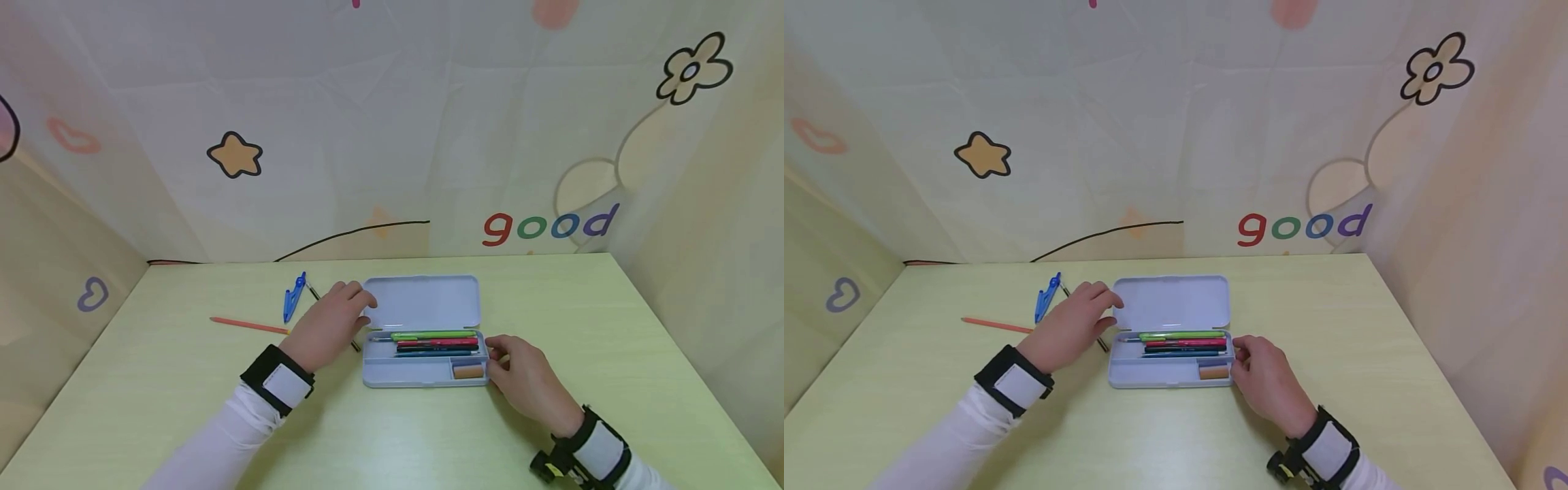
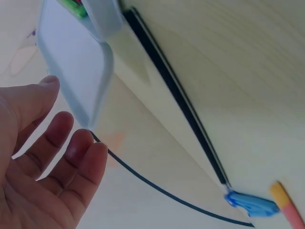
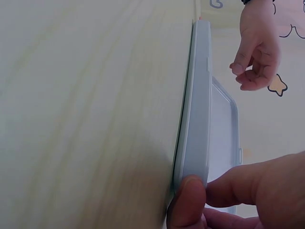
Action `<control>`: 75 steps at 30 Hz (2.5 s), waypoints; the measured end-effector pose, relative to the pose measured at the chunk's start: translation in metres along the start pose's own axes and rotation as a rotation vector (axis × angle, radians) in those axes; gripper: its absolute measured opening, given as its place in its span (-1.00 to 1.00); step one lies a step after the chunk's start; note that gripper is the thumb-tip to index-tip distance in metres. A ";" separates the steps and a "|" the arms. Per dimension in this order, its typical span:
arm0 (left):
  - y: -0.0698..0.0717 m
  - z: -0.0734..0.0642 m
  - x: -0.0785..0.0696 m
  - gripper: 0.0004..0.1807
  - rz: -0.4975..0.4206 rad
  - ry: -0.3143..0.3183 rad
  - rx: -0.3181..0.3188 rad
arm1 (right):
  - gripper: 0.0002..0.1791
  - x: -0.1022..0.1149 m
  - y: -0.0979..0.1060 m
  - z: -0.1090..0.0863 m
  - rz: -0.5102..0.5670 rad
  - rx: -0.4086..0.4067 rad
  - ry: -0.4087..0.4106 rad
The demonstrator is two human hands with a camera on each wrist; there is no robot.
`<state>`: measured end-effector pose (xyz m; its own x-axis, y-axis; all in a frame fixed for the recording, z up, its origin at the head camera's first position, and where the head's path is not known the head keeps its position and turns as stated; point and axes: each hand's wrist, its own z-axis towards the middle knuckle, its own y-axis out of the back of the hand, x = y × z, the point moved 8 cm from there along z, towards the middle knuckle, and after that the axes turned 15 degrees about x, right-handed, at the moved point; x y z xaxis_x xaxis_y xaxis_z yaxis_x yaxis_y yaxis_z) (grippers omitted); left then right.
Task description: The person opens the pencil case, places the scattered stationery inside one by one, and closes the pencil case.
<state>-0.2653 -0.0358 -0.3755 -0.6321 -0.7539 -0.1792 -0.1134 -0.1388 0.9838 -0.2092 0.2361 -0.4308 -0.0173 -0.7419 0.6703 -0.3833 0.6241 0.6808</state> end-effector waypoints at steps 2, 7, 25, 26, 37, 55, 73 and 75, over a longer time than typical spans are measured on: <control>0.001 -0.006 0.010 -0.73 -0.001 0.014 -0.018 | -0.54 0.001 0.000 0.000 -0.006 -0.002 0.009; 0.005 -0.023 0.034 -0.72 -0.008 0.034 -0.065 | -0.55 0.000 0.000 0.000 0.005 0.002 0.006; -0.005 -0.085 0.115 -0.71 -0.045 0.167 -0.026 | -0.55 0.000 0.000 0.001 -0.009 -0.003 0.010; -0.005 -0.087 0.117 -0.71 -0.038 0.175 -0.019 | -0.55 0.000 0.001 0.001 -0.011 -0.002 0.018; -0.014 -0.097 0.143 -0.79 0.013 0.293 0.091 | -0.52 -0.001 0.001 0.002 -0.013 0.025 -0.021; -0.008 -0.096 0.156 -0.87 0.031 0.278 0.155 | -0.53 -0.002 0.002 0.002 -0.006 0.024 -0.039; -0.007 -0.104 0.155 -0.87 0.017 0.298 0.151 | -0.53 -0.003 0.002 0.004 0.007 0.032 -0.044; -0.006 -0.104 0.155 -0.86 0.020 0.290 0.144 | -0.52 -0.002 0.002 0.004 0.011 0.035 -0.044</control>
<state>-0.2825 -0.2186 -0.4093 -0.3928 -0.9099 -0.1331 -0.2236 -0.0459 0.9736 -0.2141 0.2383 -0.4320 -0.0617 -0.7454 0.6637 -0.4144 0.6241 0.6624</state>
